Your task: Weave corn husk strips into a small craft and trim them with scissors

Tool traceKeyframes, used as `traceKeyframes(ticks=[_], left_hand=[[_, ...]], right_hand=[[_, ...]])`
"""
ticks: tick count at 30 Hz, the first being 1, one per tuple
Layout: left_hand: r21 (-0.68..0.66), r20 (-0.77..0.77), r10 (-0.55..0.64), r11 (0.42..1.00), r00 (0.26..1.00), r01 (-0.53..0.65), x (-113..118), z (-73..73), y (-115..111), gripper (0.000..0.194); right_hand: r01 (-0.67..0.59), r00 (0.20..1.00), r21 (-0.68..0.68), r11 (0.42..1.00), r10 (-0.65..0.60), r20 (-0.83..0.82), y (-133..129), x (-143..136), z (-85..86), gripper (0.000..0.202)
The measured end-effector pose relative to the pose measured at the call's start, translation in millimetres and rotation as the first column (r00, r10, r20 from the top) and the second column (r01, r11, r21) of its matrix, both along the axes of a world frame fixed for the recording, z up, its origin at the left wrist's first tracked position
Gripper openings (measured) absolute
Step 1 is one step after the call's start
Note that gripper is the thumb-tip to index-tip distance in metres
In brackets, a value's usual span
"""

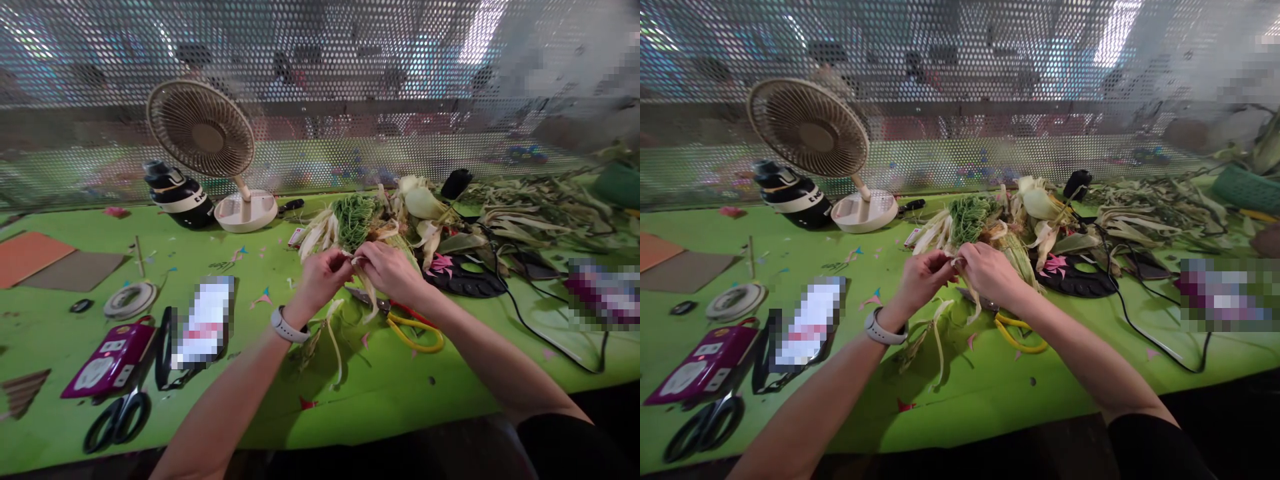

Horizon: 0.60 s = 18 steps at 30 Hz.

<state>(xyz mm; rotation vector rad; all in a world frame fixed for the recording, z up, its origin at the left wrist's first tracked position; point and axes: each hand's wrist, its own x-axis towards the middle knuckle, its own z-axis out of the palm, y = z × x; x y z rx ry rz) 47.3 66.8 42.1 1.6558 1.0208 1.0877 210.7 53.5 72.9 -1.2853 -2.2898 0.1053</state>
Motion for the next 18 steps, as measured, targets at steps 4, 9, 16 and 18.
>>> traceKeyframes(ticks=[4, 9, 16, 18], left_hand=[[0.056, -0.124, 0.074, 0.996, 0.989, -0.068, 3.0, 7.5, -2.2, 0.021], [0.250, -0.435, 0.282, 0.950, 0.856, -0.186, -0.7, 17.3, -1.6, 0.019], [0.233, -0.496, 0.343, 0.938, 0.798, -0.258, -22.9, 17.2, 11.4, 0.019], [0.218, -0.485, 0.376, 0.926, 0.789, -0.307, -32.9, 15.7, 16.9, 0.017]], right_hand=[[0.001, 1.000, 0.057, 0.998, 0.000, -0.024, -1.5, -0.5, -1.6, 0.013], [-0.002, 0.987, 0.045, 0.999, 0.009, -0.162, -8.6, -0.6, 6.9, 0.012], [0.286, 0.795, 0.244, 0.927, -0.087, -0.600, 3.8, 43.2, 46.5, 0.010], [0.487, 0.668, 0.373, 0.790, -0.061, -0.742, 7.4, 76.4, 64.4, 0.016]])
